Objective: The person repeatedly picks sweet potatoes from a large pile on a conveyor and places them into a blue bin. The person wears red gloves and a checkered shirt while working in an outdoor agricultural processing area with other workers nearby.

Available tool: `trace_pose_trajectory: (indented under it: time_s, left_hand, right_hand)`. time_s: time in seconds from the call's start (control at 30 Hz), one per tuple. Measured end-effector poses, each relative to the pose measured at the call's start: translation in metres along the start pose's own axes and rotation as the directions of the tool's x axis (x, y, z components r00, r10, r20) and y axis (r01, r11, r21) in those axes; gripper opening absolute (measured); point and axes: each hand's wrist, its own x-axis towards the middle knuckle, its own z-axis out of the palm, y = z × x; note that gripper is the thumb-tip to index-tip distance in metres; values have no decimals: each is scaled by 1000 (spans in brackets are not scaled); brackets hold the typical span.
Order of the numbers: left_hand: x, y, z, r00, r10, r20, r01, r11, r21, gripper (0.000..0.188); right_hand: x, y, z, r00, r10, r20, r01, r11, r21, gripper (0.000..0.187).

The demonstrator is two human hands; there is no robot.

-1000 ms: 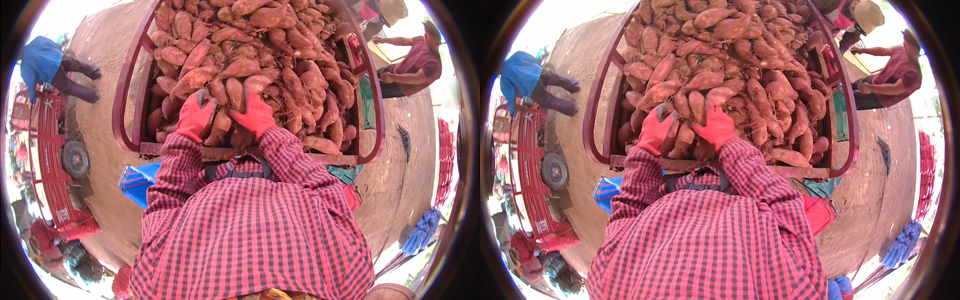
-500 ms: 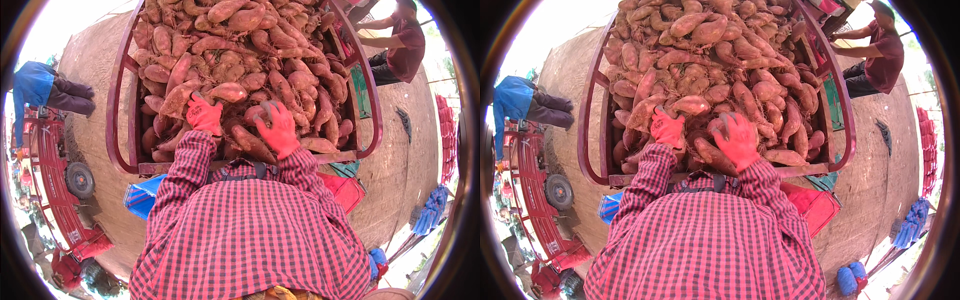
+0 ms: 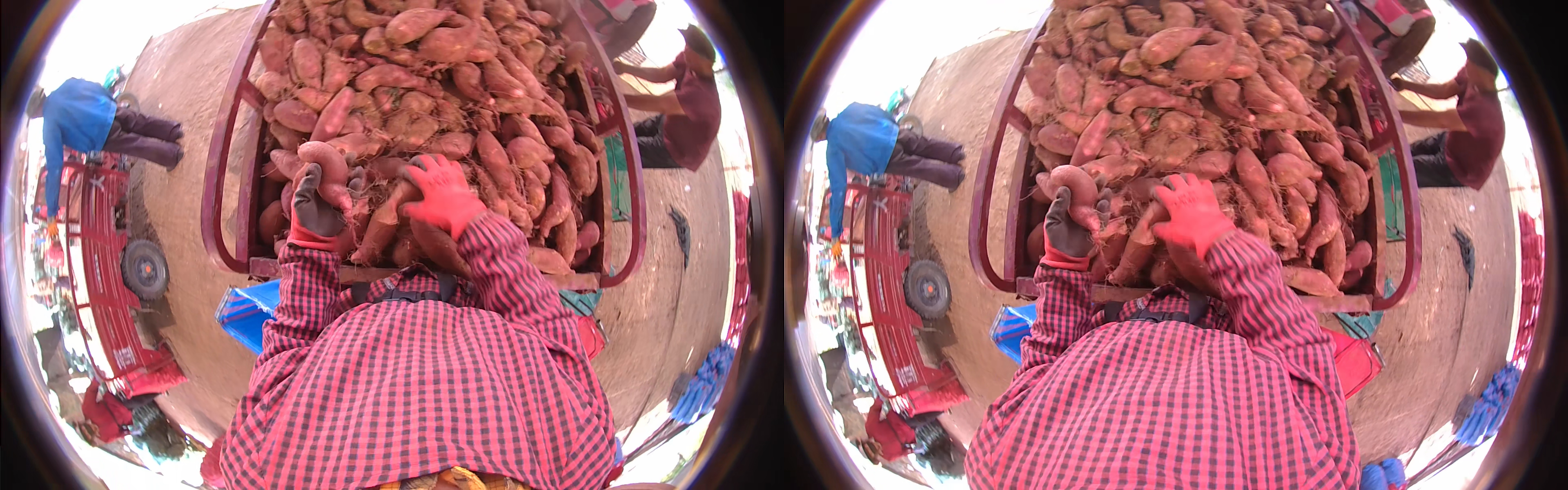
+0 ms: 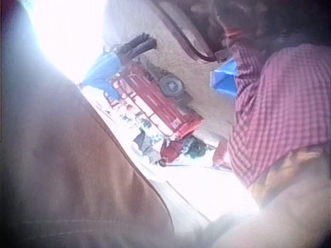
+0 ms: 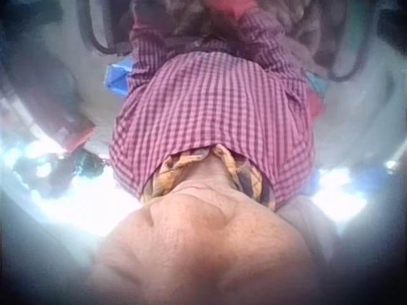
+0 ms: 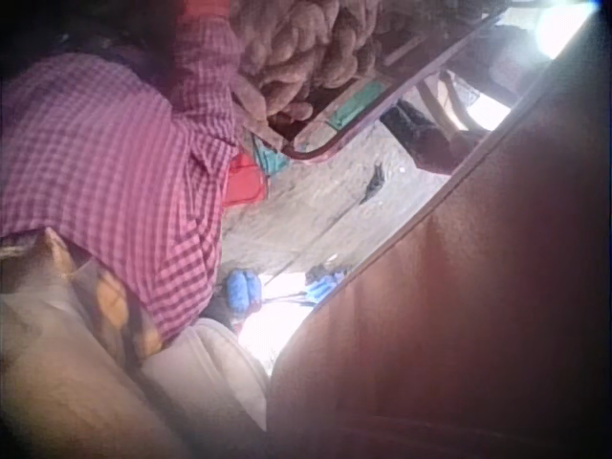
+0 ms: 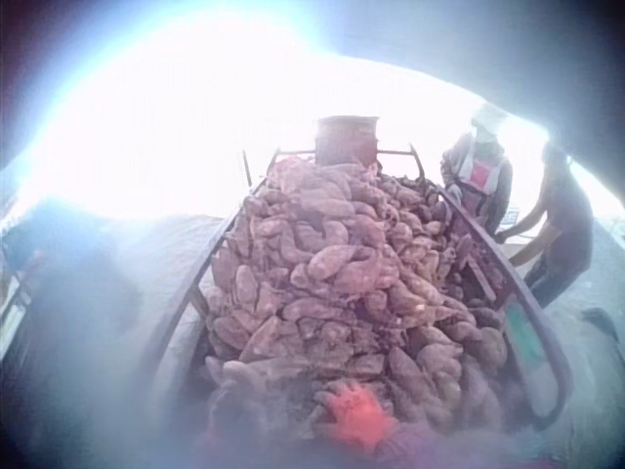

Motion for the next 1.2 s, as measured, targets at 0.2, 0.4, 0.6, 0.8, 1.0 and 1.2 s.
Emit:
trace_pose_trajectory:
  time_s: [0.2, 0.4, 0.6, 0.8, 1.0, 1.2]
  left_hand:
    - [-23, 1, 31, 971, 43, 234, -98, 969, 229, 47]
    - [-86, 8, 33, 994, 64, -84, 0, 793, 609, 53]
    - [-202, 108, -124, 654, 505, -563, 54, 711, 701, 47]
    - [-270, 109, -307, 0, 594, -805, 545, 675, 498, 51]
    - [-203, 87, -208, 334, 909, -251, 201, 191, 961, 38]
    - [-99, 29, -41, 792, 608, 57, -206, 178, 962, 27]
  right_hand:
    - [-18, -79, 24, 996, 78, -34, -39, 774, 632, 36]
    - [-15, -101, 25, 763, -609, 217, 565, 791, 235, 30]
    - [-19, -43, 1, 888, -453, 79, 452, 891, 34, 28]
    - [20, 32, 24, 956, -111, -271, 136, 988, 78, 30]
    - [63, 6, 42, 991, 101, -84, -90, 989, 119, 44]
    - [10, -20, 52, 974, 25, -225, -25, 1000, 2, 41]
